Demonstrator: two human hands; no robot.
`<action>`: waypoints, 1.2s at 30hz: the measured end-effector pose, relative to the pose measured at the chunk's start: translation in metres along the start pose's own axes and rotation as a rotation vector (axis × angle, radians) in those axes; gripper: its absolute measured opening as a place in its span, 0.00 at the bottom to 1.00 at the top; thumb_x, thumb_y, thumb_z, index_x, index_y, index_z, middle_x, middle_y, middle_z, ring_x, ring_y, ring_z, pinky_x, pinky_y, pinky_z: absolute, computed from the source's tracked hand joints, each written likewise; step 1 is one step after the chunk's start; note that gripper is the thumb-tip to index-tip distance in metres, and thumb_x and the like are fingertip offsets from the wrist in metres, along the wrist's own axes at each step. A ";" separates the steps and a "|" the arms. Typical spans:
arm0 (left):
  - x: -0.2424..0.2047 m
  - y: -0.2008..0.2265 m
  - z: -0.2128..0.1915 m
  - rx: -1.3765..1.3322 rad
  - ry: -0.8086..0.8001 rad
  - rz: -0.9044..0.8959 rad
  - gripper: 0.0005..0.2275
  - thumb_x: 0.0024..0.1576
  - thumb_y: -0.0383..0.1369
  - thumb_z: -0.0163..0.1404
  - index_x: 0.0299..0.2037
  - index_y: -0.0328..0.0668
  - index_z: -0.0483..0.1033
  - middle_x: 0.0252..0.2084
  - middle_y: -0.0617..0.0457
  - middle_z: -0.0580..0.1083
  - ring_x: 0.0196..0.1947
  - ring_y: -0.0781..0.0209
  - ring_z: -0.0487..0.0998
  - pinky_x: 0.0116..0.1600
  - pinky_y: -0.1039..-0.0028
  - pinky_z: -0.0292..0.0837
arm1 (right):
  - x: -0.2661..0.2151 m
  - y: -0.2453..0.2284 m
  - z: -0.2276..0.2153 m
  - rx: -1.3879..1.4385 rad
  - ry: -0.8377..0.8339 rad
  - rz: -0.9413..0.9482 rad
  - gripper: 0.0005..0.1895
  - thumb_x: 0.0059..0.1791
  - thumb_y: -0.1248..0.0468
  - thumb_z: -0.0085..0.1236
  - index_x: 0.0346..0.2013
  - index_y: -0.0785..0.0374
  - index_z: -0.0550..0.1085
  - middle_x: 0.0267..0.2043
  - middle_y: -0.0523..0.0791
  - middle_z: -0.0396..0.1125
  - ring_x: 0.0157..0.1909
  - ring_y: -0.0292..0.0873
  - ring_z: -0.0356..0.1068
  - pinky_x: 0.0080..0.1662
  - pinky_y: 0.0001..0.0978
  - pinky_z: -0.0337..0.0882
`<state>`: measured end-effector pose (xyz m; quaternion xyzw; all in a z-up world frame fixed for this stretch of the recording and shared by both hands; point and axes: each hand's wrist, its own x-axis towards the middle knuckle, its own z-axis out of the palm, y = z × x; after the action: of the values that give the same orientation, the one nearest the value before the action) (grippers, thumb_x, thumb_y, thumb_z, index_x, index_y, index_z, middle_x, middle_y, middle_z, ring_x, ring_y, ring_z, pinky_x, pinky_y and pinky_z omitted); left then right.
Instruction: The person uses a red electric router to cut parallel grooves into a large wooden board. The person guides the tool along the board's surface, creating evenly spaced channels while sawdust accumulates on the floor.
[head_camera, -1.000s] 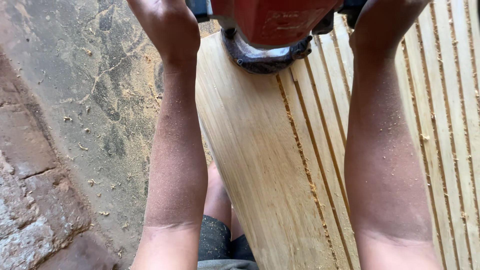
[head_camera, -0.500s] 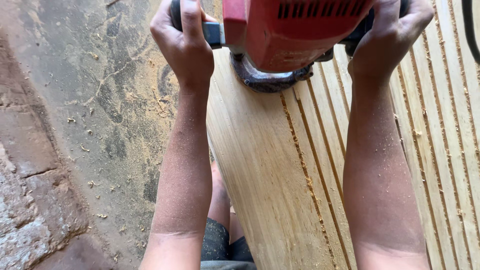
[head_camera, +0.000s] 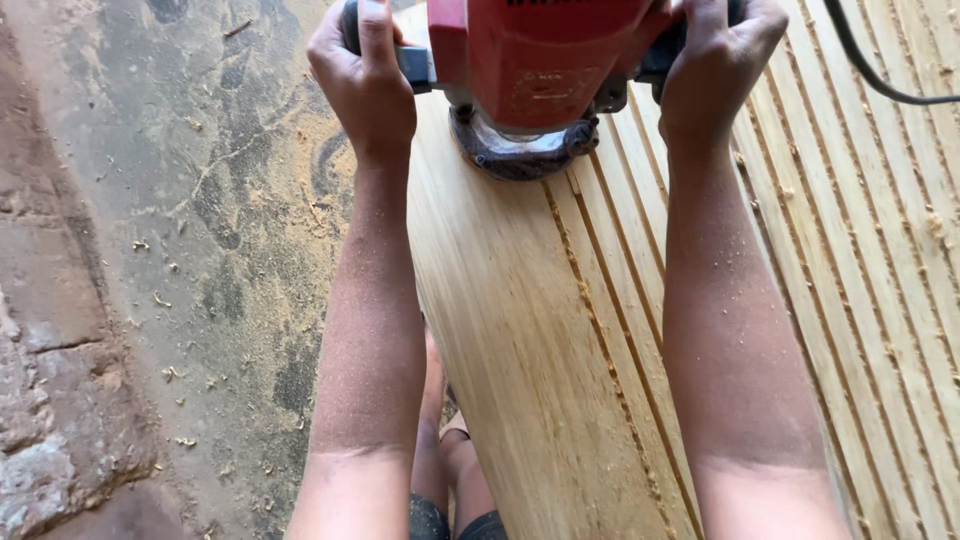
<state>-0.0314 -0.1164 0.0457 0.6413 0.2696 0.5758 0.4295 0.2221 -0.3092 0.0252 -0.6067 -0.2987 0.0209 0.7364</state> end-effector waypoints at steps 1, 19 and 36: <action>-0.005 0.001 0.001 -0.021 -0.002 -0.013 0.18 0.67 0.38 0.48 0.25 0.39 0.69 0.21 0.57 0.68 0.22 0.70 0.70 0.30 0.74 0.65 | -0.003 -0.001 -0.004 0.024 -0.026 0.009 0.13 0.60 0.62 0.56 0.45 0.69 0.64 0.38 0.47 0.68 0.38 0.38 0.69 0.44 0.32 0.76; -0.067 0.043 -0.008 -0.016 0.009 -0.031 0.18 0.66 0.38 0.49 0.25 0.35 0.70 0.21 0.55 0.70 0.23 0.68 0.73 0.32 0.72 0.69 | -0.050 -0.017 -0.053 0.034 -0.017 -0.018 0.11 0.61 0.65 0.56 0.46 0.68 0.63 0.39 0.45 0.67 0.39 0.36 0.67 0.47 0.31 0.73; -0.117 0.045 -0.013 0.039 0.007 -0.075 0.19 0.64 0.41 0.49 0.23 0.38 0.69 0.19 0.57 0.71 0.19 0.67 0.73 0.28 0.71 0.69 | -0.080 -0.010 -0.112 -0.146 -0.065 -0.097 0.18 0.64 0.58 0.50 0.60 0.70 0.63 0.57 0.51 0.67 0.59 0.43 0.71 0.64 0.41 0.74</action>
<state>-0.0730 -0.2335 0.0252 0.6370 0.3059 0.5562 0.4374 0.2050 -0.4422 -0.0082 -0.6427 -0.3524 -0.0169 0.6800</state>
